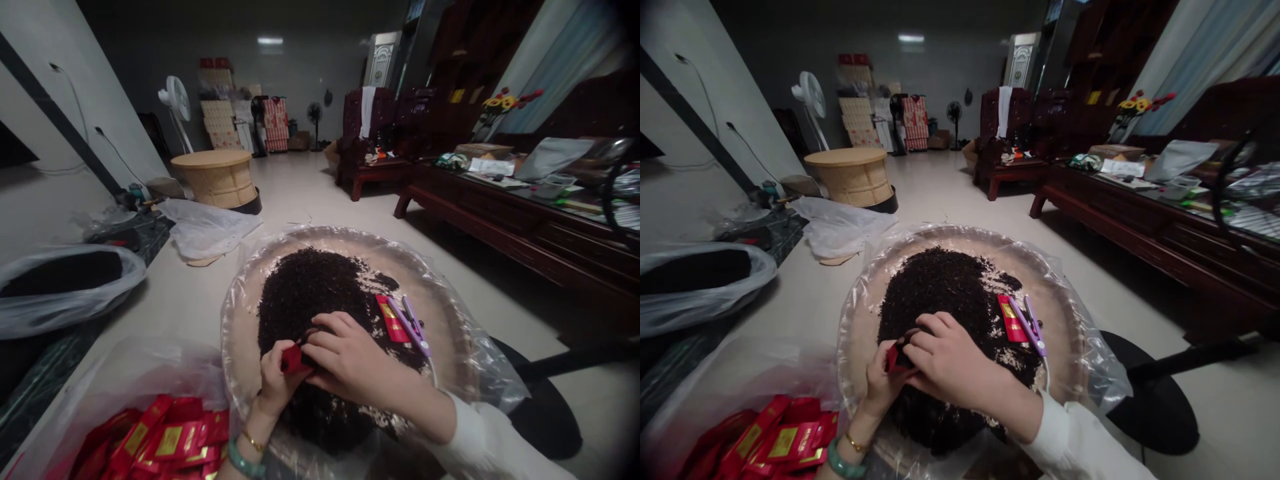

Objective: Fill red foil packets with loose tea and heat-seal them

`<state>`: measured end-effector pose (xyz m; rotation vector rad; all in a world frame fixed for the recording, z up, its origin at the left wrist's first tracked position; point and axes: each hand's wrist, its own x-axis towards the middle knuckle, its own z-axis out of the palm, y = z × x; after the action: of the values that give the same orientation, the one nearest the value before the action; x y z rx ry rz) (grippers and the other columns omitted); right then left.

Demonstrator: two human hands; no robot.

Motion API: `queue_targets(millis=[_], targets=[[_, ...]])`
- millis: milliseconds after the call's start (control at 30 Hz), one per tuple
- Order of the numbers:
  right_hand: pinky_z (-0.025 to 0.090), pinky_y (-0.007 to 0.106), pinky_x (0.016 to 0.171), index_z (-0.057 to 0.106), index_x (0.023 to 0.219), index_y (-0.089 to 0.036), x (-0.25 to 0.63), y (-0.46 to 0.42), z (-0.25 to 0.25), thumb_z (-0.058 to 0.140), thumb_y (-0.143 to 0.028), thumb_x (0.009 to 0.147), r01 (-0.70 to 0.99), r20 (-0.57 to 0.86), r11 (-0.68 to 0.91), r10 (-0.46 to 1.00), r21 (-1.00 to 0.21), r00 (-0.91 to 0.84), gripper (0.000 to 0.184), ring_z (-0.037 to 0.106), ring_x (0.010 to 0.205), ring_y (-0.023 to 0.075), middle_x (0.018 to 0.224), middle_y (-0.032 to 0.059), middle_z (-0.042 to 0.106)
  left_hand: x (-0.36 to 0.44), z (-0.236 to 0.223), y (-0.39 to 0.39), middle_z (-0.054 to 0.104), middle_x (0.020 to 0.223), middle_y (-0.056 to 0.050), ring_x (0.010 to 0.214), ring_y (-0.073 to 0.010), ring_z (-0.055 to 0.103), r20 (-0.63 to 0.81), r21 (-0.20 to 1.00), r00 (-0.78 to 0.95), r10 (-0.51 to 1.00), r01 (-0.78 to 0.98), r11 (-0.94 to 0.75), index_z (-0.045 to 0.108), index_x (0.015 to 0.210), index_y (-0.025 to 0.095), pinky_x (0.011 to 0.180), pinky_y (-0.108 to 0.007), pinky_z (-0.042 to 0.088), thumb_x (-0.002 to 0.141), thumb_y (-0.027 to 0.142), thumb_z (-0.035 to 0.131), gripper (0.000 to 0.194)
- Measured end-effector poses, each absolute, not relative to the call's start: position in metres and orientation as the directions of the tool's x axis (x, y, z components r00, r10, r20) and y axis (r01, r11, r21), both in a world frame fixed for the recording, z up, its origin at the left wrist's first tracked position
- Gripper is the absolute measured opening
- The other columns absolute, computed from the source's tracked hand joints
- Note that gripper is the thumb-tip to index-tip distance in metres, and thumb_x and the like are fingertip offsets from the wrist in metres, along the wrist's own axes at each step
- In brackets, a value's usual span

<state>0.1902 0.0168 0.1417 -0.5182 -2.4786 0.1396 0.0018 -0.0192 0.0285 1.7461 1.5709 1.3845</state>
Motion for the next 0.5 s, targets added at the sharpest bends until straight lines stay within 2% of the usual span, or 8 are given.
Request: queue_targets(millis=[133,233,300,367,433,500], targets=[[0.031,0.042,0.098,0.062,0.081,-0.013,0.182,0.016,0.134,0.066,-0.036,0.080,0.362,0.364,0.873,0.470,-0.328,-0.804,0.023,0.044,0.112,0.0281,0.088,0.0064,0.062,0.004,0.022,-0.022,0.060,0.074,-0.004,0.063,-0.0128,0.052,0.283,0.868,-0.137,0.949,0.458,-0.193,0.062,0.091,0.012,0.060,-0.022,0.041,0.068,0.048,0.070,0.044],[0.033,0.039,0.097,0.065,0.084,-0.013,0.184,0.023,0.138,0.062,-0.030,0.084,0.401,0.202,0.808,0.519,-0.431,-0.830,0.017,0.044,0.112,0.0269,0.089,0.0066,0.063,0.009,0.024,-0.022,0.057,0.071,-0.002,0.062,-0.0116,0.048,0.155,0.912,-0.089,0.984,0.396,-0.108,0.060,0.098,0.010,0.058,-0.021,0.039,0.065,0.046,0.073,0.050],[0.035,0.037,0.095,0.066,0.088,-0.013,0.187,0.030,0.140,0.057,-0.029,0.088,0.432,0.150,0.762,0.558,-0.483,-0.816,0.019,0.046,0.109,0.0243,0.096,0.0084,0.063,0.012,0.031,-0.020,0.057,0.073,-0.003,0.063,-0.0121,0.050,0.044,0.965,-0.004,0.999,0.261,-0.042,0.058,0.101,0.008,0.058,-0.021,0.040,0.064,0.049,0.073,0.057],[0.036,0.035,0.093,0.066,0.090,-0.012,0.189,0.038,0.139,0.054,-0.030,0.089,0.463,0.129,0.712,0.606,-0.528,-0.785,0.021,0.049,0.105,0.0223,0.102,0.0108,0.061,0.016,0.039,-0.018,0.061,0.083,-0.007,0.070,-0.0153,0.056,-0.058,0.996,0.111,0.992,0.076,0.050,0.053,0.107,0.007,0.062,-0.024,0.044,0.069,0.058,0.067,0.065],[0.037,0.032,0.089,0.065,0.084,-0.011,0.191,0.046,0.134,0.052,-0.029,0.091,0.467,0.090,0.662,0.627,-0.586,-0.774,0.023,0.053,0.097,0.0194,0.095,0.0107,0.061,0.018,0.046,-0.015,0.061,0.092,-0.011,0.074,-0.0178,0.059,-0.137,0.986,0.191,0.972,-0.062,0.152,0.049,0.112,0.006,0.065,-0.027,0.047,0.075,0.065,0.058,0.070],[0.038,0.026,0.078,0.061,0.073,-0.011,0.192,0.052,0.129,0.050,-0.029,0.092,0.464,0.012,0.574,0.637,-0.675,-0.771,0.028,0.054,0.082,0.0146,0.081,0.0074,0.059,0.020,0.049,-0.014,0.061,0.090,-0.010,0.071,-0.0164,0.059,-0.203,0.966,0.193,0.960,-0.123,0.229,0.046,0.112,0.006,0.064,-0.027,0.048,0.077,0.066,0.056,0.070]])
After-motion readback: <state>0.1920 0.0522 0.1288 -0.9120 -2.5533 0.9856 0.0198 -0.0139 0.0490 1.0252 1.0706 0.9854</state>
